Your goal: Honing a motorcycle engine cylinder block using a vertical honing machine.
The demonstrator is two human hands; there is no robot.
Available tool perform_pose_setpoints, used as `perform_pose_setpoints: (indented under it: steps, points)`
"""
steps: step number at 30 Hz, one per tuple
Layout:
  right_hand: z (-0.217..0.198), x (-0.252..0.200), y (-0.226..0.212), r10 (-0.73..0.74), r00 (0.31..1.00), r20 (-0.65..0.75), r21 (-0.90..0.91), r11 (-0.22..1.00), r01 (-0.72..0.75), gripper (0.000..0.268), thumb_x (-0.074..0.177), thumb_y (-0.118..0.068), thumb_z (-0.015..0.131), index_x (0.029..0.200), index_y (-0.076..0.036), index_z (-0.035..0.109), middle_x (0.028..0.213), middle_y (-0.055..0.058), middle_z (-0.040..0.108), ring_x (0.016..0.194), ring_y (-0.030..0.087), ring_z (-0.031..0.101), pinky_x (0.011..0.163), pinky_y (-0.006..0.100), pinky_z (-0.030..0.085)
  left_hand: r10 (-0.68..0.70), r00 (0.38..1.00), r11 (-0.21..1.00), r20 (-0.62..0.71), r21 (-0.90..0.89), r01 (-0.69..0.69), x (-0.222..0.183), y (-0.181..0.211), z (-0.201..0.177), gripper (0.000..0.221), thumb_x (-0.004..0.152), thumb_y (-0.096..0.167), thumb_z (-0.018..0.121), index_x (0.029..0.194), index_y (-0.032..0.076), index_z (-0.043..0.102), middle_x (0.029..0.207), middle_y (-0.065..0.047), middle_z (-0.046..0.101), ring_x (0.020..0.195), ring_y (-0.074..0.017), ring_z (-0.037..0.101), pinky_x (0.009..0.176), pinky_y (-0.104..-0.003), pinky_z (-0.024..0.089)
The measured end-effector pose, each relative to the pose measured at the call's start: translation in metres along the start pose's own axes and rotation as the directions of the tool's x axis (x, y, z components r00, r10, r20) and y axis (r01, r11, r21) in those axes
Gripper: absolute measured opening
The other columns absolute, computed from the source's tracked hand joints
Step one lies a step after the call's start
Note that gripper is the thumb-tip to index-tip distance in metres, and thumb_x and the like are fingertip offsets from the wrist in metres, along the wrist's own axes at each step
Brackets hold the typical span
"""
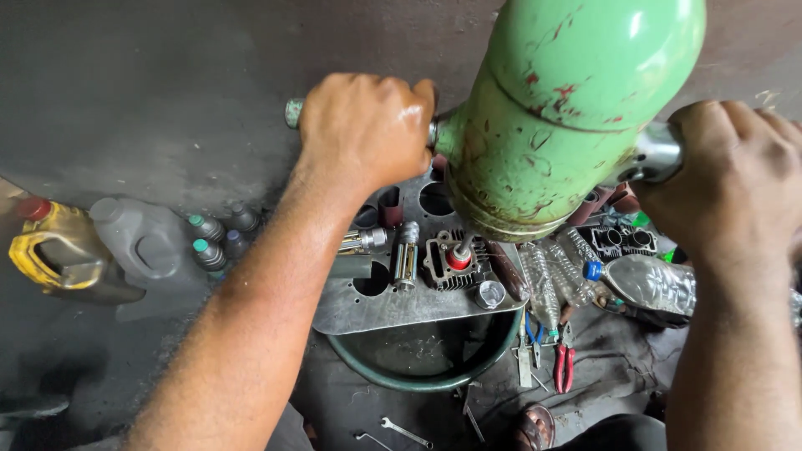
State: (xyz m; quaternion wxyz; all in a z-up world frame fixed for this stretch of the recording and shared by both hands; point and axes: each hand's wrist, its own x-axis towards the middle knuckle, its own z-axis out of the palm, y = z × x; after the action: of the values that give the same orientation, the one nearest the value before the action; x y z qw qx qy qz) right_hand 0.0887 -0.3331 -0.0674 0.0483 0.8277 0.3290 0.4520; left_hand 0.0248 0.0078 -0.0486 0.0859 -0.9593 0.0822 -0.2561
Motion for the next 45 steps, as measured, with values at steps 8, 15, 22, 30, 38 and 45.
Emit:
perform_pose_setpoints:
  steps: [8, 15, 22, 30, 38, 45]
  points:
    - [0.061, -0.017, 0.016, -0.027, 0.999, 0.024, 0.001, 1.0, 0.027, 0.021, 0.093, -0.026, 0.082, 0.09, -0.01, 0.069, 0.085, 0.006, 0.071, 0.077, 0.018, 0.071, 0.079, 0.034, 0.057, -0.17, 0.946, 0.982, 0.276, -0.031, 0.186, -0.032, 0.04, 0.015, 0.018, 0.094, 0.013, 0.056, 0.105, 0.01, 0.07, 0.064, -0.009, 0.071, 0.051, -0.0215, 0.071, 0.04, -0.04, 0.055]
    - [0.036, 0.035, 0.024, -0.155, 0.986, 0.063, 0.086, 0.985, 0.149, 0.035, 0.086, -0.036, 0.089, 0.089, -0.007, 0.07, 0.078, 0.011, 0.069, 0.071, 0.026, 0.071, 0.076, 0.041, 0.06, -0.208, 0.975, 0.971, 0.078, -0.105, 0.216, -0.033, 0.057, -0.005, 0.011, 0.082, 0.017, 0.067, 0.088, 0.011, 0.074, 0.073, -0.012, 0.075, 0.064, -0.0277, 0.076, 0.049, -0.042, 0.058]
    - [-0.007, 0.028, 0.045, -0.135, 0.991, 0.002, 0.204, 0.97, 0.131, 0.039, 0.089, -0.017, 0.091, 0.117, -0.001, 0.068, 0.103, 0.015, 0.073, 0.092, 0.024, 0.075, 0.085, 0.034, 0.06, -0.164, 0.984, 0.986, -0.072, -0.031, 0.162, 0.0, 0.025, -0.045, 0.014, 0.07, 0.019, 0.074, 0.083, 0.014, 0.076, 0.071, -0.012, 0.075, 0.064, -0.0303, 0.076, 0.051, -0.045, 0.059]
    - [-0.013, 0.038, 0.033, -0.077, 0.996, 0.051, 0.256, 0.965, 0.061, 0.046, 0.078, -0.012, 0.097, 0.116, -0.001, 0.072, 0.101, 0.017, 0.073, 0.094, 0.03, 0.074, 0.087, 0.039, 0.06, -0.197, 0.979, 0.98, -0.052, -0.018, 0.197, -0.002, 0.035, -0.043, 0.013, 0.073, 0.022, 0.077, 0.082, 0.013, 0.075, 0.06, -0.009, 0.072, 0.05, -0.0252, 0.073, 0.038, -0.044, 0.056]
    - [-0.031, 0.041, 0.014, -0.122, 0.992, 0.026, 0.237, 0.965, 0.112, 0.067, 0.073, -0.025, 0.101, 0.124, 0.001, 0.065, 0.113, 0.022, 0.069, 0.102, 0.035, 0.068, 0.095, 0.045, 0.055, -0.127, 0.971, 0.991, -0.201, 0.01, 0.132, -0.01, 0.04, -0.03, 0.006, 0.071, 0.016, 0.076, 0.076, 0.015, 0.074, 0.053, -0.006, 0.069, 0.044, -0.0201, 0.069, 0.035, -0.04, 0.052]
    - [-0.007, -0.05, -0.026, 0.014, 0.96, -0.28, 0.141, 0.99, 0.027, 0.066, 0.096, -0.014, 0.095, 0.14, 0.003, 0.049, 0.135, 0.023, 0.056, 0.125, 0.034, 0.054, 0.095, 0.047, 0.049, -0.131, 0.909, 0.991, -0.396, -0.03, 0.129, -0.008, 0.044, -0.026, 0.002, 0.069, 0.014, 0.072, 0.07, 0.016, 0.072, 0.058, -0.007, 0.072, 0.048, -0.0223, 0.071, 0.039, -0.041, 0.054]
